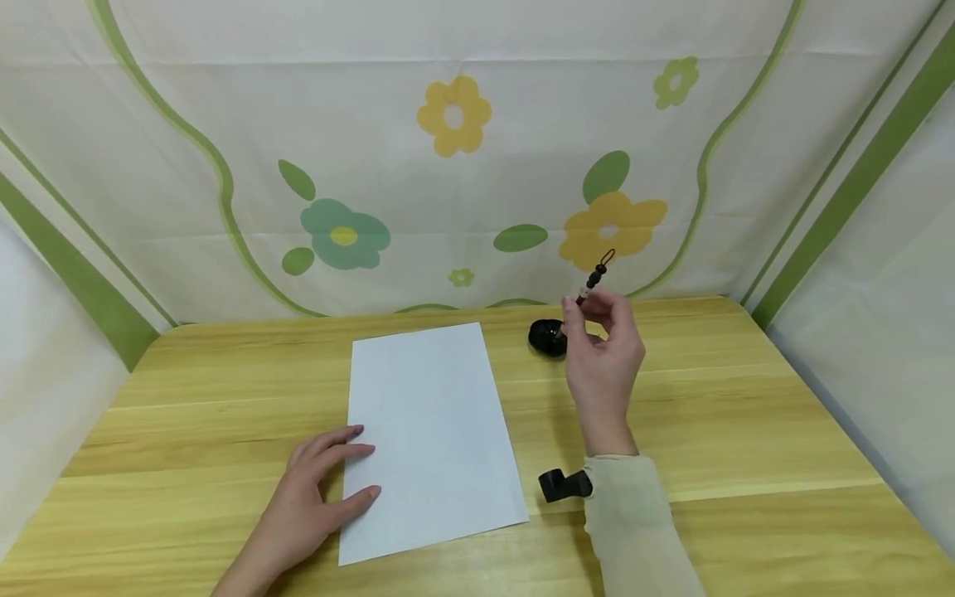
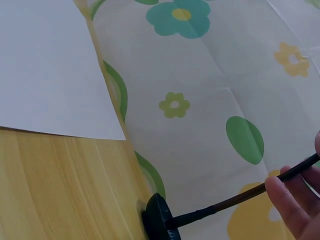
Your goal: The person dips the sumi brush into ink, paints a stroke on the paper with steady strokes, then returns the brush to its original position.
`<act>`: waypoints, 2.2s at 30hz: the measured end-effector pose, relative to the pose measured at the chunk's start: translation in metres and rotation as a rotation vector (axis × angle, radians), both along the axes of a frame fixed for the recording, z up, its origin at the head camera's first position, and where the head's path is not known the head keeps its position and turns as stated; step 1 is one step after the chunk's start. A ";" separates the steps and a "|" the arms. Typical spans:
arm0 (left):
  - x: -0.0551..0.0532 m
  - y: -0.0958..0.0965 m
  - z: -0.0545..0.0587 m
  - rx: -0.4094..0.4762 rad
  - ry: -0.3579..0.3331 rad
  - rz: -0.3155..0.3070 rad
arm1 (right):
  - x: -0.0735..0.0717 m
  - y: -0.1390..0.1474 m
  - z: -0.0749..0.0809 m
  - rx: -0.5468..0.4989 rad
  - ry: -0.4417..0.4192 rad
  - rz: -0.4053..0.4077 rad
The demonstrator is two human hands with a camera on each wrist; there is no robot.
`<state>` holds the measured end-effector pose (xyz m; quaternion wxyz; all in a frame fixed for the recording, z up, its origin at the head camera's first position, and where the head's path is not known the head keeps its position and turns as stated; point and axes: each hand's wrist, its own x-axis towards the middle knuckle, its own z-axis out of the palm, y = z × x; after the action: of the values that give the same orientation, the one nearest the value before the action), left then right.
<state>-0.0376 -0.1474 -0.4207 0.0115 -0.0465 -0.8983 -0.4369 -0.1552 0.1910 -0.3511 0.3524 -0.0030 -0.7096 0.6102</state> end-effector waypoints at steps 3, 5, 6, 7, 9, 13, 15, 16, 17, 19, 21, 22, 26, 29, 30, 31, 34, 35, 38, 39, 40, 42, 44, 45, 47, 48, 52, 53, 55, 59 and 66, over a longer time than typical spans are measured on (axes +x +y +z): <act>0.000 -0.001 0.000 -0.001 0.006 0.000 | 0.000 0.000 0.000 -0.011 0.000 0.009; 0.000 -0.001 0.000 -0.001 0.007 0.000 | 0.000 0.000 0.001 -0.010 -0.002 0.010; 0.000 -0.001 0.000 0.000 0.008 0.000 | 0.000 0.000 0.001 -0.009 -0.003 0.011; 0.000 -0.001 0.000 0.003 0.008 0.000 | 0.000 0.000 0.001 -0.009 -0.005 0.012; 0.000 -0.001 0.001 0.005 0.008 -0.002 | 0.000 0.001 0.002 -0.010 -0.007 0.015; 0.000 -0.001 0.001 0.015 -0.002 -0.004 | 0.001 0.002 0.002 -0.026 -0.016 0.021; 0.000 0.000 0.001 0.018 -0.007 -0.003 | 0.001 0.003 0.003 -0.029 -0.022 0.021; 0.000 0.000 0.001 0.019 -0.008 -0.003 | 0.002 0.003 0.003 -0.027 -0.024 0.019; 0.000 0.000 0.001 0.019 -0.008 -0.003 | 0.002 0.003 0.003 -0.025 -0.026 0.016; 0.001 0.000 0.000 0.018 -0.004 -0.003 | 0.002 0.004 0.004 -0.020 -0.028 0.008; 0.001 0.000 0.000 0.018 -0.002 -0.004 | 0.002 0.004 0.005 -0.017 -0.023 -0.001; 0.001 0.000 -0.001 0.018 -0.001 -0.004 | 0.002 0.004 0.006 -0.018 -0.016 -0.004; 0.000 0.000 -0.002 0.014 0.002 -0.005 | 0.002 0.004 0.007 -0.017 0.016 -0.014; 0.000 0.000 -0.002 0.011 0.005 -0.005 | 0.002 0.004 0.007 -0.014 0.025 -0.007; 0.000 0.000 -0.003 0.009 0.006 -0.004 | 0.002 0.004 0.007 -0.012 0.024 -0.002; 0.000 0.000 -0.003 0.009 0.007 -0.004 | 0.002 0.004 0.008 -0.012 0.020 0.003; 0.000 -0.001 -0.002 0.007 0.011 -0.003 | 0.002 0.003 0.007 -0.010 0.014 0.010; 0.000 -0.001 -0.002 0.007 0.011 -0.002 | 0.002 0.003 0.007 -0.009 0.014 0.009; 0.001 -0.001 -0.001 0.009 0.013 -0.001 | 0.002 0.002 0.007 -0.016 0.018 0.010; 0.001 -0.001 -0.001 0.011 0.013 -0.001 | 0.002 0.001 0.007 -0.018 0.019 0.010; 0.001 -0.001 -0.001 0.011 0.013 -0.001 | 0.002 0.001 0.007 -0.019 0.017 0.011; 0.001 -0.001 -0.001 0.013 0.015 -0.002 | 0.002 0.001 0.007 -0.023 0.013 0.008; 0.001 0.000 -0.002 0.015 0.016 -0.004 | 0.003 0.002 0.007 -0.018 0.006 0.006; 0.001 0.000 -0.002 0.013 0.018 -0.004 | 0.003 0.003 0.007 -0.012 0.004 0.006; 0.002 0.000 -0.003 0.012 0.021 0.002 | 0.002 0.002 0.006 -0.002 -0.004 0.011; 0.002 -0.001 -0.003 0.012 0.023 0.004 | 0.002 0.002 0.006 0.005 -0.009 0.013; 0.002 0.000 -0.003 0.013 0.022 0.007 | 0.001 0.004 0.006 0.025 -0.027 0.008; 0.002 0.000 -0.003 0.014 0.019 0.008 | 0.002 0.005 0.006 0.026 -0.030 0.006; 0.002 0.001 -0.002 0.015 0.009 0.007 | 0.002 0.006 0.007 0.028 -0.036 0.002; 0.002 0.002 -0.002 0.019 -0.005 0.015 | 0.004 0.007 0.008 0.027 -0.056 0.008; 0.003 0.002 -0.001 0.013 -0.009 0.024 | 0.005 0.007 0.010 0.022 -0.082 0.043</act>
<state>-0.0351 -0.1452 -0.4216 0.0129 -0.0338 -0.8960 -0.4426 -0.1502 0.1983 -0.3411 0.3098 -0.0089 -0.7301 0.6090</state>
